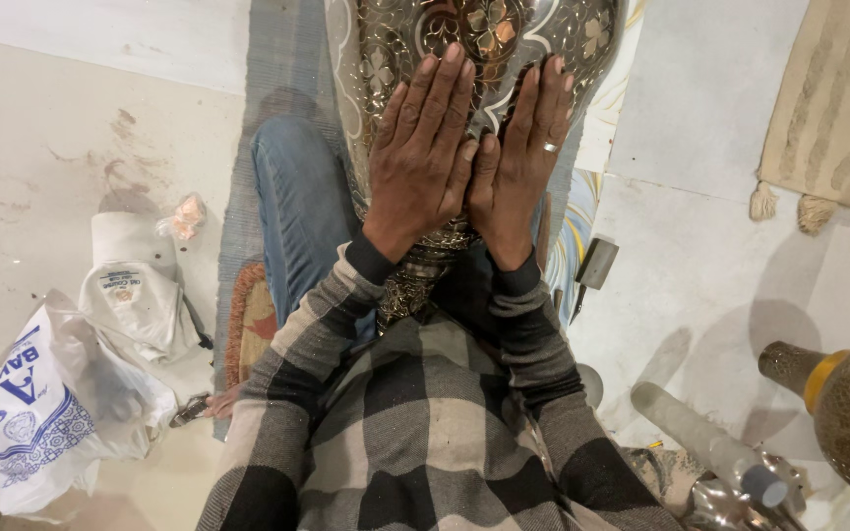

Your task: The person sits on the floor with a large engraved metal vase held between the legs. They hold a small punch against the vase surface with one hand and strike it with a wooden mallet held in the other hand, working the decorative pattern across the vase surface.

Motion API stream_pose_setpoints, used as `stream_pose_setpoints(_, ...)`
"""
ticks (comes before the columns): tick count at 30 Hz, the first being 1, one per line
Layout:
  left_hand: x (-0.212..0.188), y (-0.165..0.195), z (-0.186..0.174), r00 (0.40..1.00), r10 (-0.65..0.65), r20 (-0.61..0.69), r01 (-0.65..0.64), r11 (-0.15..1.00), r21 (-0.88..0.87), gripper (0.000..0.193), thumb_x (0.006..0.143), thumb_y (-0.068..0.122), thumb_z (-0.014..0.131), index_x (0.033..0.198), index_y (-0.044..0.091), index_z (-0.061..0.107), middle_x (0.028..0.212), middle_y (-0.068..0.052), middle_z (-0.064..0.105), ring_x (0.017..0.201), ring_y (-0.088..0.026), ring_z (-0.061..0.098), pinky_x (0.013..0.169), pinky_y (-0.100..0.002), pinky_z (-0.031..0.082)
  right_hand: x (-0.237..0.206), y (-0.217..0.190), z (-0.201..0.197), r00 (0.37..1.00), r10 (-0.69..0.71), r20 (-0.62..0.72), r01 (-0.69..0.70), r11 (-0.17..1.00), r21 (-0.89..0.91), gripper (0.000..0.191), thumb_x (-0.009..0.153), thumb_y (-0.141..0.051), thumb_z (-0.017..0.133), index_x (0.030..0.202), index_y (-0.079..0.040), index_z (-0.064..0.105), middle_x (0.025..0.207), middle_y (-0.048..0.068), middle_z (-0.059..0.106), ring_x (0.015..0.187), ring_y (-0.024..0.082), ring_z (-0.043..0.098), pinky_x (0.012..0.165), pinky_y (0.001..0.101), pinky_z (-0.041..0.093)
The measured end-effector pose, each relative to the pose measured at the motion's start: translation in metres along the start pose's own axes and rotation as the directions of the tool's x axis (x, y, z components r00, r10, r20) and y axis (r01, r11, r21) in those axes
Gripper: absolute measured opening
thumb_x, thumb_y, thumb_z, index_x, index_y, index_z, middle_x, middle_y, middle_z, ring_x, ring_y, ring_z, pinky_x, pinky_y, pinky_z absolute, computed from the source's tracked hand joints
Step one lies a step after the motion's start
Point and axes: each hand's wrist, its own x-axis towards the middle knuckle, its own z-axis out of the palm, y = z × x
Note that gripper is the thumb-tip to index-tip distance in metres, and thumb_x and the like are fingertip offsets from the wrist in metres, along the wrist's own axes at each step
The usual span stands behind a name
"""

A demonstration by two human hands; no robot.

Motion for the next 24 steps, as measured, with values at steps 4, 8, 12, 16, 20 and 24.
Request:
stream_pose_setpoints(4, 0.004, 0.002, -0.016, 0.999, -0.004, 0.036, 0.003, 1.000, 0.023, 0.058, 0.115, 0.034, 0.040, 0.166, 0.009, 0.026, 0.173, -0.007, 0.022, 0.162, -0.022, 0.019, 0.136, -0.041, 0.013, 0.004, -0.012, -0.008, 1.000, 0.009, 0.015, -0.009, 1.000, 0.000, 0.059, 0.120, -0.042, 0.025, 0.171, -0.013, 0.018, 0.174, 0.006, 0.013, 0.165, 0.029, 0.010, 0.138, 0.0462, 0.013)
stream_pose_setpoints(8, -0.002, 0.008, -0.007, 0.998, -0.010, 0.055, 0.009, 1.000, 0.017, 0.059, 0.113, 0.033, 0.042, 0.165, 0.010, 0.026, 0.172, -0.006, 0.022, 0.162, -0.022, 0.019, 0.135, -0.041, 0.012, -0.010, 0.001, -0.007, 0.999, -0.006, 0.051, 0.007, 1.000, -0.019, 0.061, 0.120, -0.043, 0.022, 0.171, -0.010, 0.017, 0.174, 0.009, 0.012, 0.164, 0.031, 0.009, 0.138, 0.0469, 0.012)
stream_pose_setpoints(12, -0.004, 0.006, -0.015, 1.000, 0.020, 0.002, -0.020, 0.999, -0.048, 0.056, 0.116, 0.034, 0.044, 0.166, 0.014, 0.028, 0.173, -0.004, 0.022, 0.163, -0.021, 0.019, 0.138, -0.042, 0.014, -0.003, -0.001, -0.004, 1.000, -0.006, 0.023, 0.007, 0.998, -0.058, 0.061, 0.119, -0.043, 0.023, 0.170, -0.010, 0.019, 0.174, 0.009, 0.014, 0.164, 0.030, 0.010, 0.138, 0.0467, 0.013)
stream_pose_setpoints(16, -0.049, -0.017, -0.014, 0.991, -0.043, -0.124, 0.009, 0.965, -0.262, 0.045, 0.114, 0.030, 0.048, 0.156, 0.016, 0.049, 0.164, -0.007, 0.046, 0.157, -0.024, 0.038, 0.134, -0.040, 0.031, -0.007, -0.004, -0.006, 1.000, 0.007, 0.010, -0.007, 1.000, 0.012, 0.058, 0.121, -0.041, 0.028, 0.170, -0.010, 0.023, 0.174, 0.009, 0.017, 0.165, 0.029, 0.013, 0.134, 0.0442, 0.017)
stream_pose_setpoints(20, -0.097, -0.097, -0.022, 0.763, -0.549, -0.341, 0.508, 0.836, -0.207, 0.020, 0.105, 0.023, 0.060, 0.105, 0.016, 0.078, 0.078, -0.002, 0.079, 0.049, -0.009, 0.053, 0.048, -0.032, 0.044, -0.003, -0.010, -0.002, 1.000, -0.015, -0.009, 0.015, 0.999, 0.042, 0.056, 0.122, -0.037, 0.029, 0.171, -0.009, 0.023, 0.174, 0.009, 0.017, 0.165, 0.029, 0.013, 0.135, 0.0432, 0.017)
stream_pose_setpoints(24, -0.145, -0.146, -0.050, 0.687, -0.694, -0.216, 0.708, 0.706, -0.019, 0.029, 0.087, 0.022, 0.077, 0.113, 0.012, 0.073, 0.088, -0.008, 0.072, 0.083, -0.029, 0.067, 0.076, -0.045, 0.054, 0.000, -0.012, -0.004, 1.000, -0.024, -0.005, 0.024, 1.000, 0.011, 0.056, 0.121, -0.035, 0.029, 0.170, -0.008, 0.022, 0.174, 0.010, 0.016, 0.164, 0.030, 0.012, 0.137, 0.0447, 0.016)
